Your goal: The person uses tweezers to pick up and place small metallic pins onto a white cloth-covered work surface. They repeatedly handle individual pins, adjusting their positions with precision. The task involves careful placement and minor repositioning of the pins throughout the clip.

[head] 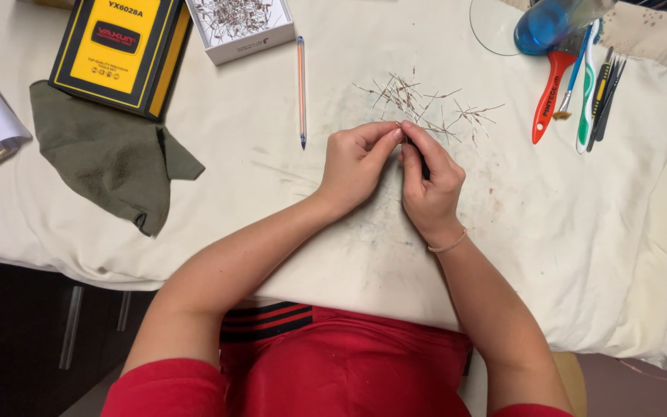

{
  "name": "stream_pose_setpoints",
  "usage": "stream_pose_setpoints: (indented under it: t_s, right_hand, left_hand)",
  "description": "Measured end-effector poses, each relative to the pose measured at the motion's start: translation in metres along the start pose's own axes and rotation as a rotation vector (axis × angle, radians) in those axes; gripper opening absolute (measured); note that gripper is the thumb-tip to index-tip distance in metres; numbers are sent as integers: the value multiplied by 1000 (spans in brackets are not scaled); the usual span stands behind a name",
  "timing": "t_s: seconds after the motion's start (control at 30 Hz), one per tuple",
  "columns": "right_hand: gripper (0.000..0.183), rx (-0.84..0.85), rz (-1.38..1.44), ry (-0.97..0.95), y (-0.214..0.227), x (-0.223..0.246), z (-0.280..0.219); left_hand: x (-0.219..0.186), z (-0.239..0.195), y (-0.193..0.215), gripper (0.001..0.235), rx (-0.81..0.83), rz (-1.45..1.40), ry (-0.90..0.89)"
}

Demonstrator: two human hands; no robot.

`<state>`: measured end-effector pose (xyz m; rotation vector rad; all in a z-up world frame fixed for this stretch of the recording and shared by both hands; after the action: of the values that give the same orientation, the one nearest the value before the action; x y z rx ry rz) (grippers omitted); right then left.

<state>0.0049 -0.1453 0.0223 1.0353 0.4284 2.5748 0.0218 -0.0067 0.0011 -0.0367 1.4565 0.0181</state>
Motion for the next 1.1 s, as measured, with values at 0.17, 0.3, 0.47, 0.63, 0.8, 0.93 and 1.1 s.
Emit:
stream_pose_setpoints:
  t_s: [0.17,0.3,0.47,0.63,0.8,0.93,1.1]
  right_hand:
    - [29,-90,392,-274,-2,-26,-8]
    - [30,-116,775,-485,-2,-42,-14]
    - [30,-51,789,-435,3,-48,-13]
    - [28,9,739,-369,3,-47,-15]
    - [28,-27,814,-366,0,-46,-16]
    - [27,-25,814,-363,-2,-48,-19]
    - [39,-11,615,-343,-1,-27,-8]
  left_hand:
    - [2,4,-3,22,48,-182,53]
    - [4,14,8,26,141,-357,132]
    - [3,23,14,38,262,-484,313]
    - [12,24,12,26,366,-552,315]
    - [19,25,9,20,471,-593,253]
    - [11,25,12,18,482,-610,255]
    - [25,30,11,16,379,-580,252]
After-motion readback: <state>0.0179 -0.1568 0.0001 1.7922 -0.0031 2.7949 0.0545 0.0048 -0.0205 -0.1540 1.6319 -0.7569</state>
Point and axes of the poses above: each hand's wrist, its own z-axis towards the middle knuckle, its own y-axis out of the back of the hand, x = y × z, the point moved 2 cm from there along z, towards the middle knuckle, and after that the axes turned 7 degrees about y, right-handed, at the moved point
